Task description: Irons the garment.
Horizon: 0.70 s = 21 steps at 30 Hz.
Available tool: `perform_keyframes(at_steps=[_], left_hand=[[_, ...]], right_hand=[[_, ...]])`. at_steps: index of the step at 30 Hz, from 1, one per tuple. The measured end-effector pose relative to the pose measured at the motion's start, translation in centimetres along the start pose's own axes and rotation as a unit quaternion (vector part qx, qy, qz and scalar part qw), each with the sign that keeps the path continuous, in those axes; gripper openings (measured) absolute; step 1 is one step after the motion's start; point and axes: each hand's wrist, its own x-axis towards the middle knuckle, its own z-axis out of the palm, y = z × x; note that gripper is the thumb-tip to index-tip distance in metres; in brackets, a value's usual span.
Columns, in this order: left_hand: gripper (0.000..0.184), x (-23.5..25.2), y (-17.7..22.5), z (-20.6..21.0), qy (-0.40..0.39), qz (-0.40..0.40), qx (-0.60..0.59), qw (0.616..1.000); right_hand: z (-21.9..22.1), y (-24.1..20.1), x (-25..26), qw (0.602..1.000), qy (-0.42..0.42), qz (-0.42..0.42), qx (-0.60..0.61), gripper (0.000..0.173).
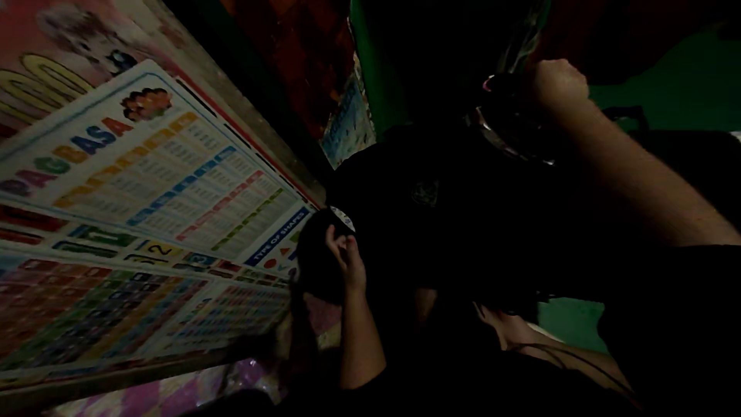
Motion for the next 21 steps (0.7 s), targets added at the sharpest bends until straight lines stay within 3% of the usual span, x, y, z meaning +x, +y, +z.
perform_keyframes(at_steps=[3, 6, 8, 16, 18, 21], left_hand=[[0.085, 1.1, 3.3, 2.6, 0.031, -0.025, -0.059, 0.997], [0.102, 1.5, 3.3, 5.0, 0.076, -0.025, -0.103, 0.991], [0.101, 1.7, 2.6, 5.2, 0.066, -0.035, -0.122, 0.990], [0.092, 1.8, 2.9, 4.4, 0.030, -0.067, -0.086, 0.994], [0.092, 1.9, 2.7, 4.5, 0.032, -0.058, -0.086, 0.994], [0.094, 1.8, 2.4, 4.4, 0.029, -0.050, -0.095, 0.994]], right_hand=[[0.0, 3.0, 0.2, 0.994, -0.028, -0.101, -0.008, 0.045], [0.1, 5.2, -0.2, 0.972, -0.043, -0.233, 0.001, 0.050], [-0.2, 4.8, -0.2, 0.974, -0.053, -0.220, -0.002, 0.051], [0.0, -0.9, 1.0, 1.000, -0.018, -0.024, -0.002, 0.047], [-0.2, -1.5, 1.4, 0.999, -0.034, -0.012, -0.008, 0.048], [0.1, -0.2, 2.5, 0.996, -0.050, -0.074, -0.002, 0.047]])
